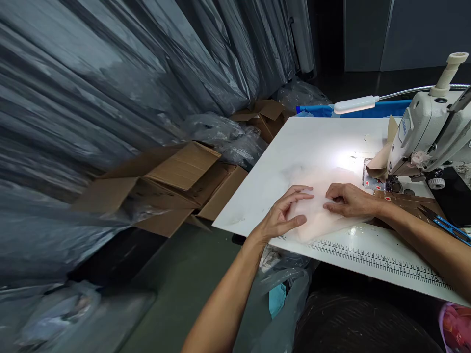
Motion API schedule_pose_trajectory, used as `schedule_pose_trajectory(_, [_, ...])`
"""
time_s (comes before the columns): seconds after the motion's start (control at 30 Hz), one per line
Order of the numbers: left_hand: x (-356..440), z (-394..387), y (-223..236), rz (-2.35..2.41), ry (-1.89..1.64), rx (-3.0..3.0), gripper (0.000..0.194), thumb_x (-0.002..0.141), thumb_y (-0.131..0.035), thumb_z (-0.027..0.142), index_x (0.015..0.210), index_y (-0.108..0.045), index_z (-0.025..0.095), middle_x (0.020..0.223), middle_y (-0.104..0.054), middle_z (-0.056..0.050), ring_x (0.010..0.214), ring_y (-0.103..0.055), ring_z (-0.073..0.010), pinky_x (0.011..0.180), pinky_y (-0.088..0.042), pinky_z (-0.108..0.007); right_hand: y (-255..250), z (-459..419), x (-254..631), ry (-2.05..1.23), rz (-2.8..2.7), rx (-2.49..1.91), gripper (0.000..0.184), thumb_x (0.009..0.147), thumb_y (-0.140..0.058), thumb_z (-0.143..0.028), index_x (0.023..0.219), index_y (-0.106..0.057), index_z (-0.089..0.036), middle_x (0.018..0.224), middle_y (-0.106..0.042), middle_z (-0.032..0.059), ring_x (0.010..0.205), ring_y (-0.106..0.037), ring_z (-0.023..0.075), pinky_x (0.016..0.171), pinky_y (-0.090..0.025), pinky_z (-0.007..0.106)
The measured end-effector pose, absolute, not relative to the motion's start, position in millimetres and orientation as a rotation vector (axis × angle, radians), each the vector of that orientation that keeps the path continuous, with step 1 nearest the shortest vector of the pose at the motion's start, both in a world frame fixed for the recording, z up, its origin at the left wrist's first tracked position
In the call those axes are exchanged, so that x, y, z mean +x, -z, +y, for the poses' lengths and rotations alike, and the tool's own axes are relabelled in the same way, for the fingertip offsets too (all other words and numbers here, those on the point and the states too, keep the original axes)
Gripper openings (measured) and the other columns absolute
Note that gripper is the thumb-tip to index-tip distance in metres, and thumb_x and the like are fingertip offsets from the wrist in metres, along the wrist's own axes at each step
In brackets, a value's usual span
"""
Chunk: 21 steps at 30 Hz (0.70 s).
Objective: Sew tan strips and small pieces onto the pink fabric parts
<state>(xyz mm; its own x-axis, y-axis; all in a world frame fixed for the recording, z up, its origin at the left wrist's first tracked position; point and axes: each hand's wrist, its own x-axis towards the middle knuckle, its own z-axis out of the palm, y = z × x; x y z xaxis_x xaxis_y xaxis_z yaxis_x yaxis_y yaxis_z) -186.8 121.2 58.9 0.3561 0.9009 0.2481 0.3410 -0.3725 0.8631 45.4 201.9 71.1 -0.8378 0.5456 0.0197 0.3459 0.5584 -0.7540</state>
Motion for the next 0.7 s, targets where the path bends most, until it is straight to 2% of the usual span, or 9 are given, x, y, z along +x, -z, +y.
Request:
schedule_pose_trajectory(0.03, [-188.0,121.1,-58.3,1.037,-1.003,1.908,0.051,0.079,-0.068,0.060,0.116,-0.067,0.025,0.135,-0.049,-0.013,0.128,-0.043,-0.0314,0.103,-0.038,-0.047,-70.2,201.8,44.7,-1.145,-2.534,-0.760,0.023,0.088,-0.055,-0.027,0.069,-0.047,-0.020,0.079,-0.053,0.0028,0.072,-0.048,0.0167,0.066,-0.039,0.031])
schedule_pose_trajectory(0.1, [-188.5,121.2,-57.0,1.000,-0.981,1.983,0.052,0.073,-0.073,0.060,0.111,-0.070,0.026,0.138,-0.046,-0.012,0.128,-0.043,-0.0322,0.106,-0.036,-0.049,-69.8,201.3,44.0,-1.148,-2.518,-0.794,0.022,0.088,-0.055,-0.027,0.069,-0.047,-0.019,0.079,-0.053,0.0027,0.072,-0.048,0.0165,0.066,-0.038,0.031])
schedule_pose_trajectory(0.2, [-184.5,121.8,-55.3,1.113,-0.848,2.080,0.029,0.077,-0.075,0.048,0.087,-0.075,0.021,0.137,-0.047,-0.011,0.119,-0.050,-0.0281,0.101,-0.041,-0.044,-71.4,200.3,44.1,-1.174,-2.505,-0.825,0.019,0.087,-0.055,-0.026,0.071,-0.049,-0.019,0.081,-0.054,0.0032,0.072,-0.048,0.0166,0.066,-0.037,0.031])
schedule_pose_trajectory(0.27, [-181.0,122.1,-54.6,1.175,-0.817,2.080,0.024,0.083,-0.070,0.042,0.078,-0.074,0.019,0.133,-0.049,-0.011,0.117,-0.052,-0.0256,0.097,-0.045,-0.039,-72.6,200.1,44.4,-1.182,-2.504,-0.834,0.019,0.087,-0.056,-0.026,0.071,-0.048,-0.019,0.081,-0.054,0.0032,0.072,-0.048,0.0163,0.065,-0.037,0.030])
schedule_pose_trajectory(0.43, [-179.8,121.9,-55.9,1.195,-0.803,2.058,0.030,0.089,-0.063,0.043,0.078,-0.074,0.017,0.118,-0.056,-0.012,0.106,-0.057,-0.0231,0.081,-0.049,-0.032,-72.9,200.9,45.0,-1.210,-2.503,-0.840,0.018,0.087,-0.055,-0.027,0.072,-0.050,-0.019,0.083,-0.054,0.0040,0.072,-0.049,0.0166,0.065,-0.037,0.030])
schedule_pose_trajectory(0.6, [-180.3,122.0,-58.9,1.210,-0.831,2.027,0.036,0.091,-0.058,0.046,0.076,-0.072,0.015,0.114,-0.056,-0.011,0.095,-0.058,-0.0200,0.076,-0.049,-0.030,-76.4,201.0,48.4,-1.205,-2.544,-0.767,0.023,0.088,-0.056,-0.037,0.075,-0.051,-0.019,0.086,-0.055,0.0048,0.074,-0.049,0.0176,0.066,-0.038,0.031])
schedule_pose_trajectory(0.7, [-179.2,122.7,-58.9,1.201,-0.854,2.009,0.038,0.092,-0.056,0.046,0.074,-0.069,0.015,0.116,-0.056,-0.011,0.095,-0.058,-0.0199,0.075,-0.049,-0.030,-79.1,200.9,49.9,-1.171,-2.594,-0.726,0.026,0.082,-0.065,-0.041,0.077,-0.052,-0.019,0.088,-0.056,0.0041,0.074,-0.048,0.0172,0.066,-0.038,0.031])
